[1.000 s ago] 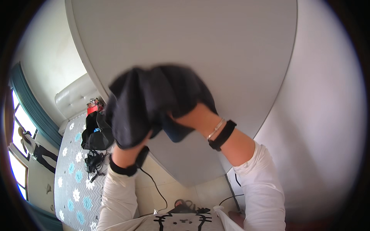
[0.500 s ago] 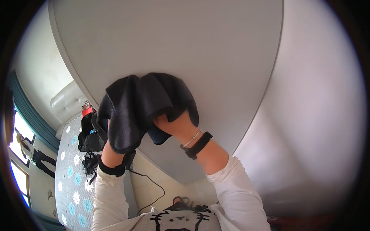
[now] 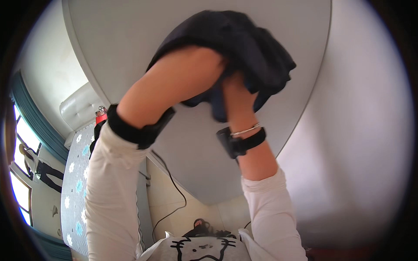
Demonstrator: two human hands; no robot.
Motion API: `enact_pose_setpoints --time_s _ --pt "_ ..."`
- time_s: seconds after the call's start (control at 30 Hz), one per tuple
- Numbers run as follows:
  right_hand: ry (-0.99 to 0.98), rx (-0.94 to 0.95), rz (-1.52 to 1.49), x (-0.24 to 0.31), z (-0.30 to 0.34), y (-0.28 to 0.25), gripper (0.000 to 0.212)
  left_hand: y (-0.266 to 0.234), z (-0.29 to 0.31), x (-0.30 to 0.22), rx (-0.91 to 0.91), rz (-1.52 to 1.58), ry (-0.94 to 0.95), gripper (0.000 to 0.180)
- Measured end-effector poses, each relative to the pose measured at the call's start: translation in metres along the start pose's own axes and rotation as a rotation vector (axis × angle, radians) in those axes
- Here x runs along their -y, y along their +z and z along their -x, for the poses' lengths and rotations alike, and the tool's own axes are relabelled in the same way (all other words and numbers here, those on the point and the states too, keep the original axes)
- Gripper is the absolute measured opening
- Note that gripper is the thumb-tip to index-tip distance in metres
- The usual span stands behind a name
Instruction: The person wipes the surface of a red door with a cloth, then proceeds to wipe the exterior and interior surfaces of a white wardrobe.
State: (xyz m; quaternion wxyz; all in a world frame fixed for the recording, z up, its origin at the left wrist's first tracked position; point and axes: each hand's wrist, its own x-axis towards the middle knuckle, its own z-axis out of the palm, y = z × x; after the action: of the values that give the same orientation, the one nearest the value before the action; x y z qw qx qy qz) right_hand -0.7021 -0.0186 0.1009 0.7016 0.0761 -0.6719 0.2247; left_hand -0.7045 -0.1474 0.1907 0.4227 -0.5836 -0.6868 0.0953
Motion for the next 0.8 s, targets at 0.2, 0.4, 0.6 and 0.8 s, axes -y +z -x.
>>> enact_pose_setpoints --time_s 0.2,0.4,0.6,0.8 --pt "0.142 -0.003 -0.29 0.073 0.07 -0.007 0.034 -0.03 0.069 -0.044 0.217 0.407 -0.261 0.018" --pt "0.256 0.267 0.196 0.045 0.114 -0.048 0.053 -0.051 0.049 -0.066 0.372 0.248 0.052 0.017" --pt "0.428 0.388 0.386 0.025 0.139 -0.101 0.047 -0.043 0.047 -0.11 0.322 0.291 0.081 0.017" --pt "0.486 0.318 -0.163 0.109 0.188 -0.072 0.064 -0.031 0.096 -0.127 0.353 0.341 -0.009 0.018"
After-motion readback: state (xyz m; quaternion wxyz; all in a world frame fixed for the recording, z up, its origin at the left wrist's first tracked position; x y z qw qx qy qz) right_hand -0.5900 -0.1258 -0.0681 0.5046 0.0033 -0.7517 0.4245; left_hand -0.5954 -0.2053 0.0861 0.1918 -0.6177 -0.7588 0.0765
